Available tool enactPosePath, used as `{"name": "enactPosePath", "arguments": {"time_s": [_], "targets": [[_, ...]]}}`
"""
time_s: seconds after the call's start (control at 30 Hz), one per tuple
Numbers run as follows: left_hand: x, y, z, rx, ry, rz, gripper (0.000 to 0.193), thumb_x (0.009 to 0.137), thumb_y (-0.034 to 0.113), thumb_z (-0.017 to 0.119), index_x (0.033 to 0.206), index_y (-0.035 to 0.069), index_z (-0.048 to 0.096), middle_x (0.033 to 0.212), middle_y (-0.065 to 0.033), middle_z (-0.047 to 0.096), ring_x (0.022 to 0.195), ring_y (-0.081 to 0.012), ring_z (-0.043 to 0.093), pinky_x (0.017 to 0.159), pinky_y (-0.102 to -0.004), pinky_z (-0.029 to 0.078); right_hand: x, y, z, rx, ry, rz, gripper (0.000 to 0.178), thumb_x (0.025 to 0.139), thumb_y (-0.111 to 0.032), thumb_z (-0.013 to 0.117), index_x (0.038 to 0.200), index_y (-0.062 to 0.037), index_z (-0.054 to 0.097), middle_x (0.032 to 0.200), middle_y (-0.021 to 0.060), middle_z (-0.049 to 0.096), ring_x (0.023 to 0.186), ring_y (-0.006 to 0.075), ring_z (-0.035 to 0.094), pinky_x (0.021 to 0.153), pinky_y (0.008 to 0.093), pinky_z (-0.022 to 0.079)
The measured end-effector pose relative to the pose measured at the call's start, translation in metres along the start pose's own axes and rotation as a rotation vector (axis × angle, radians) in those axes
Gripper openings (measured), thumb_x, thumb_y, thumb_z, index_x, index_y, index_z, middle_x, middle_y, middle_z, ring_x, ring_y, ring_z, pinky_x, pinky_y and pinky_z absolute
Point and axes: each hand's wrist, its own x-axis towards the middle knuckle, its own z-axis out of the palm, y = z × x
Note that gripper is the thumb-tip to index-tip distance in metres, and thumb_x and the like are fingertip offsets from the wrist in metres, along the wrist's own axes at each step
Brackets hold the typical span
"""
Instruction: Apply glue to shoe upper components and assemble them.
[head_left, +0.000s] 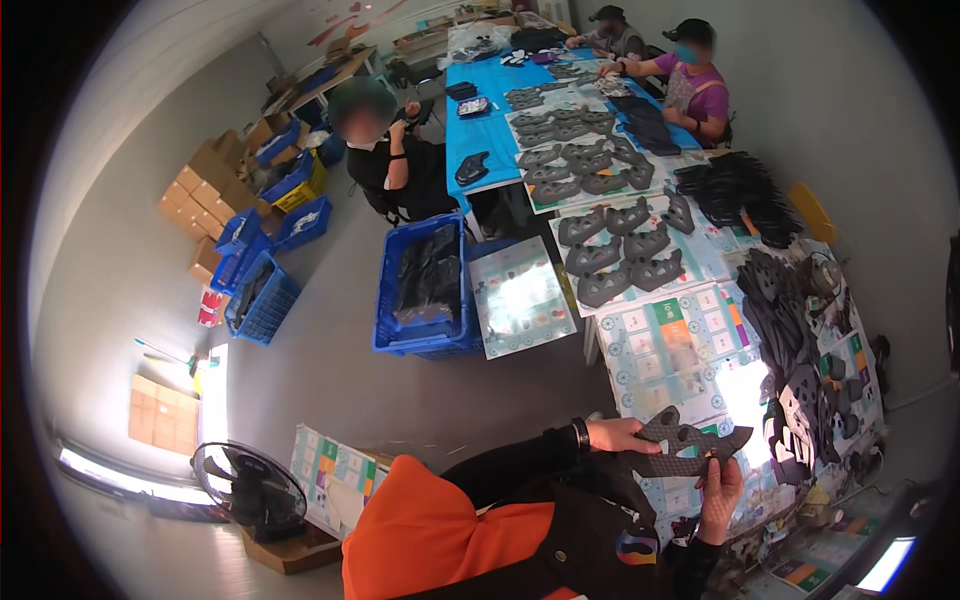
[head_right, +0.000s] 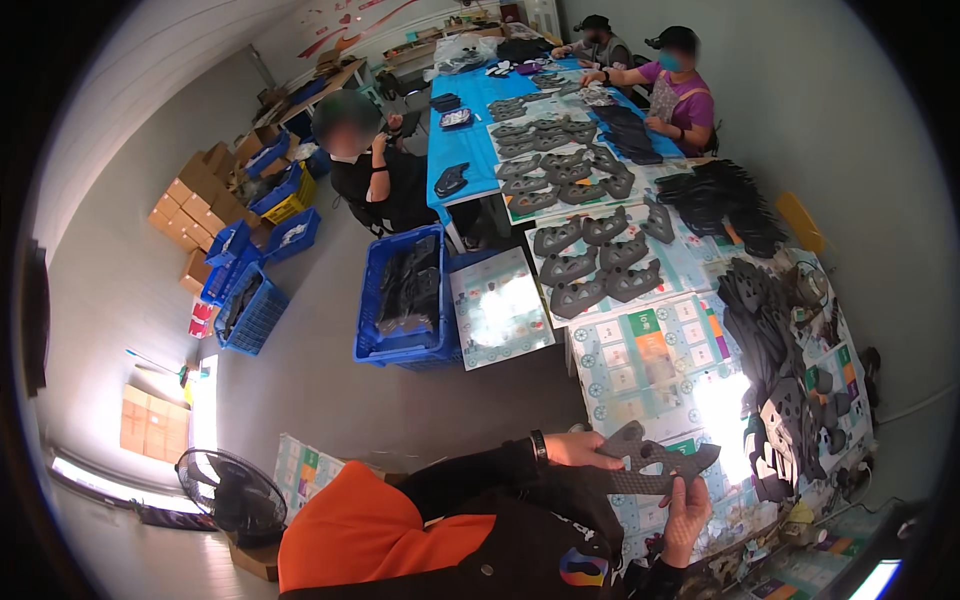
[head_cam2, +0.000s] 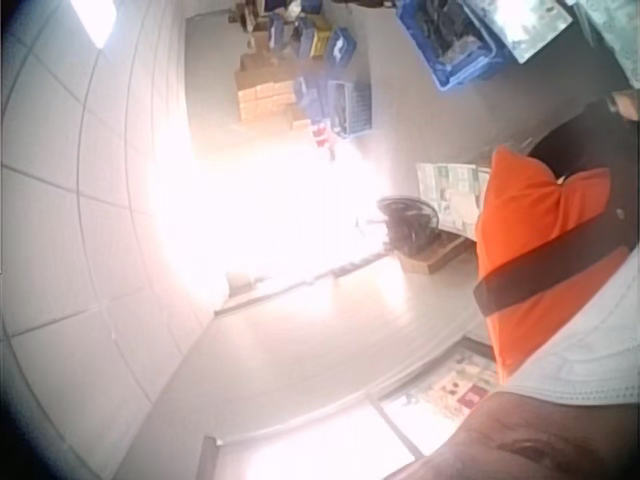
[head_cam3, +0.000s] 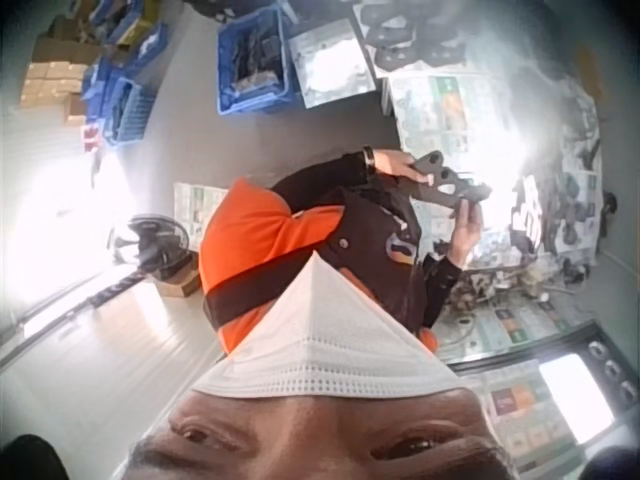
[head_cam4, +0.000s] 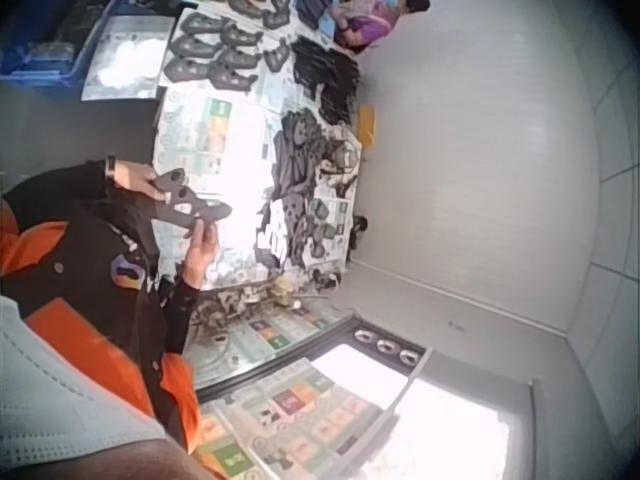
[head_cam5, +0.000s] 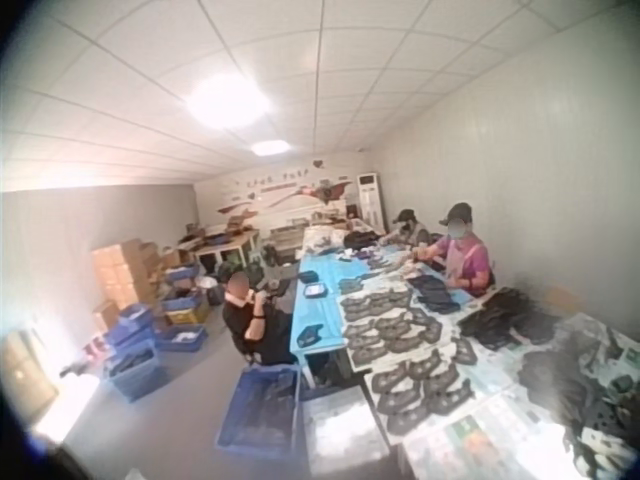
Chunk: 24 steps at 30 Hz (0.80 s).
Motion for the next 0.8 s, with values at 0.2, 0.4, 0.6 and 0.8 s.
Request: {"name": "enactPosePath", "arguments": {"time_s": [0.2, 0.4, 0.6, 0.8], "targets": [[0.002, 0.0, -0.004, 0.027, 0.061, -0.011, 0.062, 0.1, 0.052, 0.071, 0.124, -0.005, 0.07, 0.111, -0.005, 0.073, 0.1, -0.0124, 0.063, 0.088, -0.0293, 0.051, -0.001, 0.003, -0.001, -0.054, 0.029, -0.033, 0.016, 0.104, -0.013, 0.068, 0.115, -0.003, 0.071, 0.092, 0.0001, 0.069, 0.062, 0.0055, 0.054, 0.054, 0.0225, 0.043], [0.004, -0.007, -0.007, -0.126, 0.085, 0.056, 0.05, 0.101, 0.04, 0.073, 0.127, -0.002, 0.071, 0.117, -0.0018, 0.074, 0.105, -0.009, 0.063, 0.094, -0.0267, 0.05, -0.003, -0.022, 0.004, -0.058, 0.022, 0.002, 0.017, 0.105, -0.011, 0.064, 0.118, -0.0009, 0.067, 0.098, 0.0034, 0.07, 0.071, 0.0079, 0.057, 0.062, 0.0226, 0.045], [-0.008, -0.012, -0.024, -0.603, 0.259, 0.229, 0.039, 0.102, 0.026, 0.073, 0.13, -0.001, 0.069, 0.123, -0.0033, 0.073, 0.112, -0.0084, 0.065, 0.098, -0.0243, 0.051, 0.007, -0.081, 0.031, -0.068, -0.062, -0.089, 0.023, 0.103, -0.011, 0.065, 0.124, -0.0021, 0.064, 0.094, 0.0028, 0.068, 0.075, 0.0084, 0.057, 0.067, 0.0224, 0.045], [-0.022, -0.001, -0.034, -0.685, 0.389, 0.248, 0.03, 0.103, 0.018, 0.07, 0.128, 0.001, 0.069, 0.121, -0.0042, 0.074, 0.109, -0.0129, 0.069, 0.097, -0.0295, 0.055, -0.008, -0.185, 0.073, -0.995, 0.018, -0.728, 0.082, 0.093, -0.036, 0.069, 0.159, 0.0017, 0.037, 0.166, 0.0299, 0.028, 0.153, 0.0516, 0.026, 0.122, 0.0602, 0.021]]}}
